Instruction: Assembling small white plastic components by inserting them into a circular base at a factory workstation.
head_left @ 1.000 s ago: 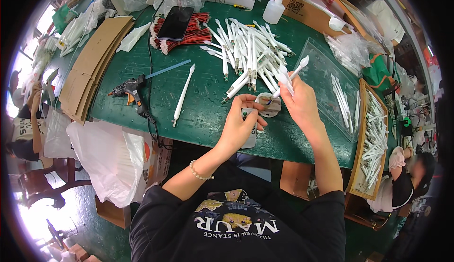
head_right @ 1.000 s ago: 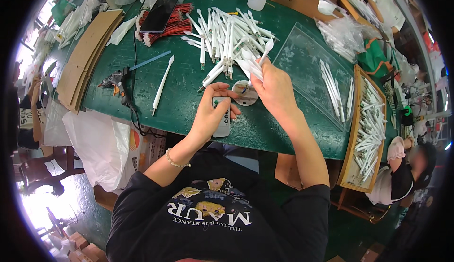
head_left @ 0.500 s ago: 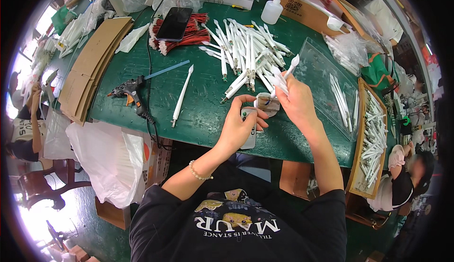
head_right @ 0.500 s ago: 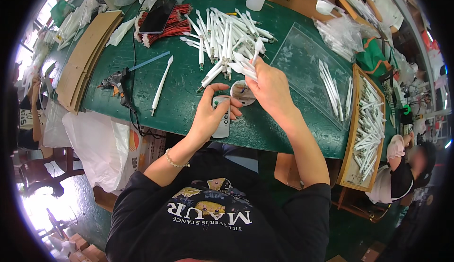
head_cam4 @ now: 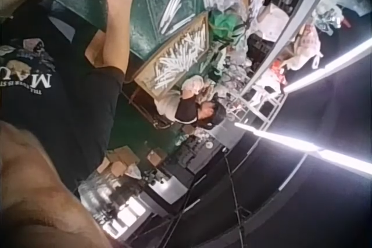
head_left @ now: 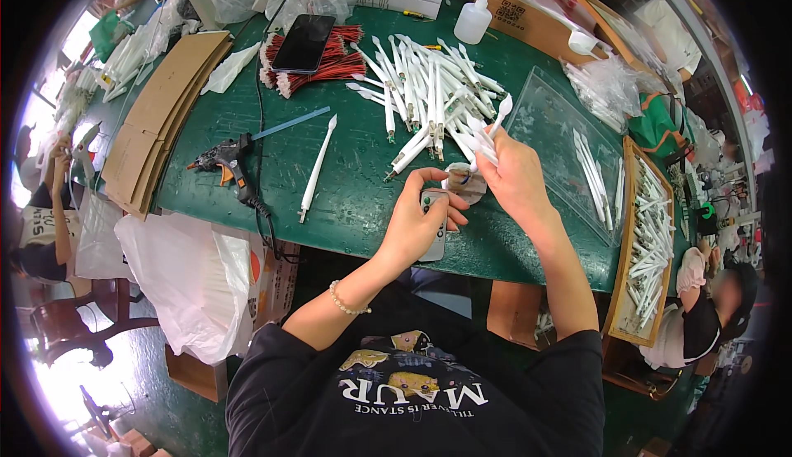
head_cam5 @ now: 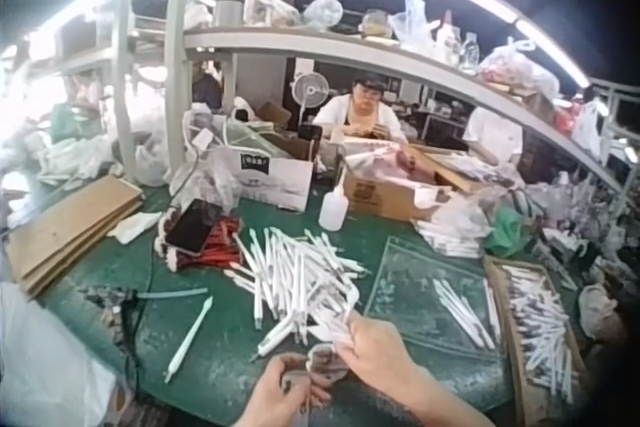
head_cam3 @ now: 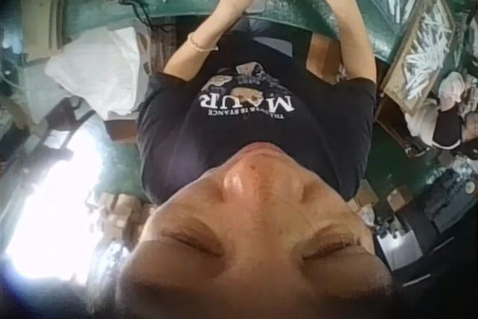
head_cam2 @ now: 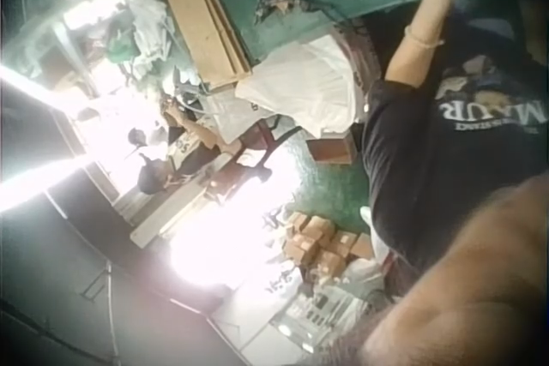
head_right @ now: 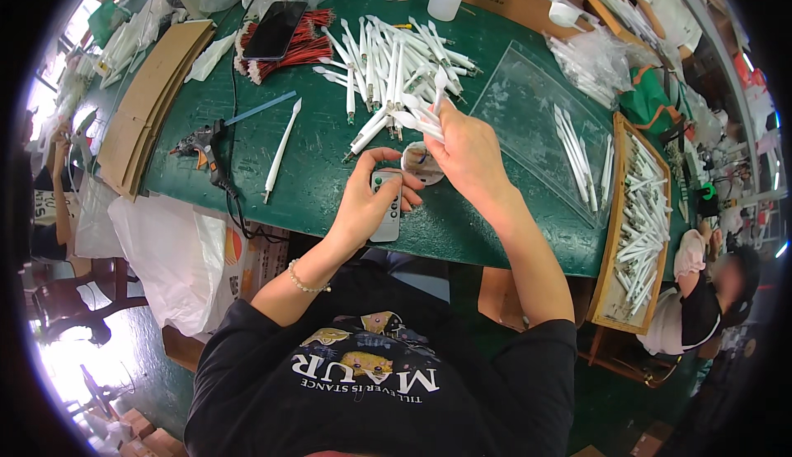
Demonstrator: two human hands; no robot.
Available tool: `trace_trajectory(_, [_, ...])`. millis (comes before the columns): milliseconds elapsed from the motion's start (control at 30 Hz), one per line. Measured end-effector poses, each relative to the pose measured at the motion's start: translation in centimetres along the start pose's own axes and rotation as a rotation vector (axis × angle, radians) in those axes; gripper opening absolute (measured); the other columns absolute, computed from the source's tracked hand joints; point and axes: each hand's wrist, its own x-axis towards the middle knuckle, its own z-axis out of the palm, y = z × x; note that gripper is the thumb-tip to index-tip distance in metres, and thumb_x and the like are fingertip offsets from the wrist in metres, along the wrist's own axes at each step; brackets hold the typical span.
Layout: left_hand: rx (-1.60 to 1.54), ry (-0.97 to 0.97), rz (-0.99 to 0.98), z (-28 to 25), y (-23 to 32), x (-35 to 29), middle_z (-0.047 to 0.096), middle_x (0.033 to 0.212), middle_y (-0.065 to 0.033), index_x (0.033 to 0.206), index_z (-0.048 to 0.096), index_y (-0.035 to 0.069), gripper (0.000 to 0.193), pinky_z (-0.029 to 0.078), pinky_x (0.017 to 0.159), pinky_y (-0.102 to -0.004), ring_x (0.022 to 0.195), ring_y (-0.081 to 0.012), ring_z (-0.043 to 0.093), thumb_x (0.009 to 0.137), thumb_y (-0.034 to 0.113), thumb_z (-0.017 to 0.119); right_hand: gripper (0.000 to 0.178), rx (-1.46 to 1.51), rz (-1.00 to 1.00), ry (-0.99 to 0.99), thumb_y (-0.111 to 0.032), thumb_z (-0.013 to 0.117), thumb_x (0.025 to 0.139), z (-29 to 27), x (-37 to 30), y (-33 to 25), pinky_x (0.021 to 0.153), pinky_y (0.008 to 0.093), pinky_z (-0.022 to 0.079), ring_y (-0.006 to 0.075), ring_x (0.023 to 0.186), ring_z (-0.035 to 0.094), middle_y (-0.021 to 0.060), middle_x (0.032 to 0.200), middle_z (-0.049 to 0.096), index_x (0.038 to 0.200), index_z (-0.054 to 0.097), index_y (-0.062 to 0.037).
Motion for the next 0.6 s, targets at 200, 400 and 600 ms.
trace_trajectory(200, [0.001,-0.014,-0.004,0.00,0.03,0.02,0.063,0.093,-0.0179,0.121,0.035,-0.003,0.030,0.052,0.065,-0.0280,0.074,-0.0181,0.065,0.091,-0.003,0.042,0.028,0.009,0.026,-0.012,-0.014,0.060,0.086,-0.02,0.10,0.09,0.064,0.0436,0.047,0.0410,0.075,0.062,0.0238,0.080,0.062,0.106,0.056,0.0043])
trace_trajectory(400, [0.008,-0.016,-0.001,0.00,0.05,0.01,0.063,0.093,-0.0184,0.121,0.035,-0.003,0.030,0.052,0.064,-0.0283,0.075,-0.0187,0.065,0.091,-0.004,0.042,0.029,0.032,0.070,-0.018,-0.017,0.058,0.088,0.14,0.40,0.32,0.065,0.0435,0.047,0.0413,0.076,0.063,0.0247,0.082,0.063,0.107,0.055,0.0046])
trace_trajectory(600, [0.006,-0.016,-0.003,-0.01,-0.04,0.00,0.063,0.093,-0.0186,0.121,0.035,-0.003,0.030,0.052,0.064,-0.0281,0.075,-0.0186,0.065,0.091,-0.004,0.042,0.030,0.030,0.077,-0.009,-0.019,0.058,0.090,0.21,0.47,0.35,0.065,0.0435,0.047,0.0410,0.076,0.063,0.0249,0.080,0.062,0.107,0.055,0.0050])
